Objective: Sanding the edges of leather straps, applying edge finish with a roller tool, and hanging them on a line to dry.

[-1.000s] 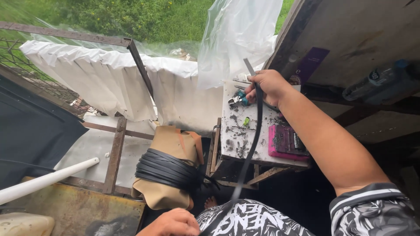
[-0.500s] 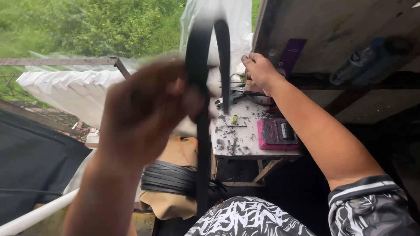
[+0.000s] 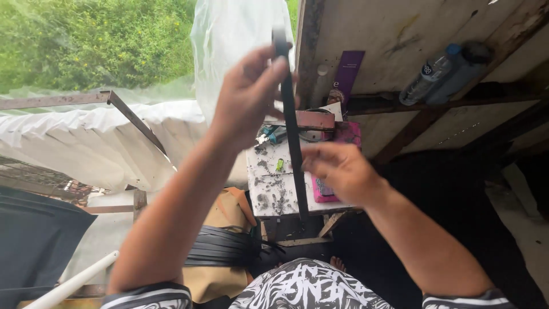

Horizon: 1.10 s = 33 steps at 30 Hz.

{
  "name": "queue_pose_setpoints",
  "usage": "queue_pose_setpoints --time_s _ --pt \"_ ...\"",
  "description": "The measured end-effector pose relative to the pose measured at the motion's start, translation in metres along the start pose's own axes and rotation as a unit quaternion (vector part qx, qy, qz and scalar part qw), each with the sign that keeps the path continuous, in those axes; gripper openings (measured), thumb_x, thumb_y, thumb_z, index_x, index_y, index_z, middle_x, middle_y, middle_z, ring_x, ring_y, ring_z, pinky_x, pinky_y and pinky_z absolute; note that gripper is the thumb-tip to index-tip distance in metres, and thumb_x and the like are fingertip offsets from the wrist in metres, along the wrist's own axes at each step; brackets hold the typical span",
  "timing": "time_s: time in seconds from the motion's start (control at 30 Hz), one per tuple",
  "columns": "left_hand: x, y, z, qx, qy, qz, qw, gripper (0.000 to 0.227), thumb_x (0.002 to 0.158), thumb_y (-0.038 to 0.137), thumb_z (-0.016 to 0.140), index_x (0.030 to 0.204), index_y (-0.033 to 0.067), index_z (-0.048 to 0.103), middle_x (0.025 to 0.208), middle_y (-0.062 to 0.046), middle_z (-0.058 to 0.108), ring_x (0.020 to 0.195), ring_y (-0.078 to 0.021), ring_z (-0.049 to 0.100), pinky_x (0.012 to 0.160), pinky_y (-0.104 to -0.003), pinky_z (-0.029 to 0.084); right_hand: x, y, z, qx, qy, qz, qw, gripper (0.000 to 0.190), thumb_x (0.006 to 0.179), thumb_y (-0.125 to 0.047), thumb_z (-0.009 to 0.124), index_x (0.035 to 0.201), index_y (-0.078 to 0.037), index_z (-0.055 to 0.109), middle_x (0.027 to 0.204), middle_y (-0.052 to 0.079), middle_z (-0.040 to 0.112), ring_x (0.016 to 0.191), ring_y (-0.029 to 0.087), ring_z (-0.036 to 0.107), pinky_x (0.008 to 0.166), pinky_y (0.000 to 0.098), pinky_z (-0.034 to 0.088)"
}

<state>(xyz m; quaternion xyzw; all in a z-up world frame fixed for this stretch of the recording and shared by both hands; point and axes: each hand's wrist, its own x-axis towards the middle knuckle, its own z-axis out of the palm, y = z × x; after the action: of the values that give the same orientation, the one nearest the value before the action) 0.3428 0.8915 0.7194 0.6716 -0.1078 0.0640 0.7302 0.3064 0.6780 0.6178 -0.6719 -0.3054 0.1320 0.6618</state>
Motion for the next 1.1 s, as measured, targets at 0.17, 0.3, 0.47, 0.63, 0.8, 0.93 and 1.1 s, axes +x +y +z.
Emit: queue_pose_setpoints --time_s 0.17,0.3,0.47,0.63,0.8,0.93,1.1 --pt "-0.057 -0.083 -0.008 -0.163 0.048 -0.048 0.984 0.058 0.098 0.031 0.066 0.138 -0.0078 0.053 0.097 -0.020 0.072 0.069 -0.0238 0.076 0.052 -0.033 0.067 -0.027 0.016 0.048 0.020 0.101 0.075 0.992 0.023 0.086 0.003 0.074 0.106 0.011 0.077 0.071 0.019 0.077 0.063 0.016 0.070 0.055 0.0296 0.061" --pt "-0.134 -0.154 -0.012 -0.211 0.065 -0.147 0.964 0.062 0.098 0.034 0.060 0.140 -0.0093 0.046 0.107 -0.022 0.066 0.078 -0.0250 0.074 0.053 -0.036 0.067 -0.039 0.048 0.051 0.006 0.128 0.132 0.983 0.026 0.082 0.005 0.074 0.106 0.010 0.078 0.064 0.017 0.074 0.053 0.015 0.069 0.047 0.0265 0.058" --pt "-0.220 -0.189 0.005 -0.331 0.067 -0.203 0.919 0.024 0.095 0.004 0.067 0.107 0.0038 0.046 0.099 -0.022 0.067 0.076 -0.0290 0.075 0.058 -0.036 0.066 -0.035 0.028 0.067 -0.154 0.116 0.185 0.964 0.045 0.082 -0.008 0.077 0.126 -0.010 0.073 0.065 -0.005 0.069 0.056 0.003 0.060 0.055 0.0197 0.050" --pt "-0.256 -0.193 0.017 -0.404 0.054 -0.188 0.894 0.038 0.086 0.003 0.078 0.093 0.0109 0.041 0.092 -0.019 0.060 0.071 -0.0271 0.070 0.057 -0.035 0.064 -0.044 0.025 0.088 -0.140 0.111 0.140 0.974 0.062 0.081 0.000 0.071 0.140 -0.016 0.060 0.056 -0.004 0.052 0.051 0.003 0.044 0.046 0.0207 0.037" --pt "-0.262 -0.188 0.015 -0.414 0.068 -0.158 0.894 0.039 0.085 0.002 0.079 0.090 0.0117 0.041 0.082 -0.015 0.061 0.058 -0.0212 0.060 0.056 -0.031 0.055 -0.043 0.028 0.101 -0.174 0.102 0.119 0.972 0.067 0.082 -0.002 0.071 0.145 -0.013 0.053 0.057 -0.006 0.054 0.048 0.002 0.042 0.046 0.0180 0.041" --pt "-0.276 -0.200 0.012 -0.424 0.088 -0.199 0.879 0.035 0.083 0.001 0.078 0.094 0.0110 0.046 0.085 -0.012 0.058 0.057 -0.0174 0.056 0.051 -0.029 0.055 -0.047 0.032 0.108 -0.168 0.082 0.097 0.977 0.071 0.082 -0.001 0.070 0.148 -0.010 0.050 0.058 -0.005 0.054 0.049 0.002 0.046 0.049 0.0176 0.045" --pt "-0.285 -0.191 0.007 -0.386 0.047 -0.179 0.904 0.034 0.084 -0.005 0.078 0.090 0.0068 0.047 0.088 -0.018 0.062 0.059 -0.0182 0.059 0.051 -0.028 0.056 -0.041 0.028 0.105 -0.180 0.056 0.075 0.979 0.076 0.084 -0.004 0.072 0.154 -0.008 0.042 0.069 -0.003 0.057 0.053 0.004 0.047 0.046 0.0179 0.043"
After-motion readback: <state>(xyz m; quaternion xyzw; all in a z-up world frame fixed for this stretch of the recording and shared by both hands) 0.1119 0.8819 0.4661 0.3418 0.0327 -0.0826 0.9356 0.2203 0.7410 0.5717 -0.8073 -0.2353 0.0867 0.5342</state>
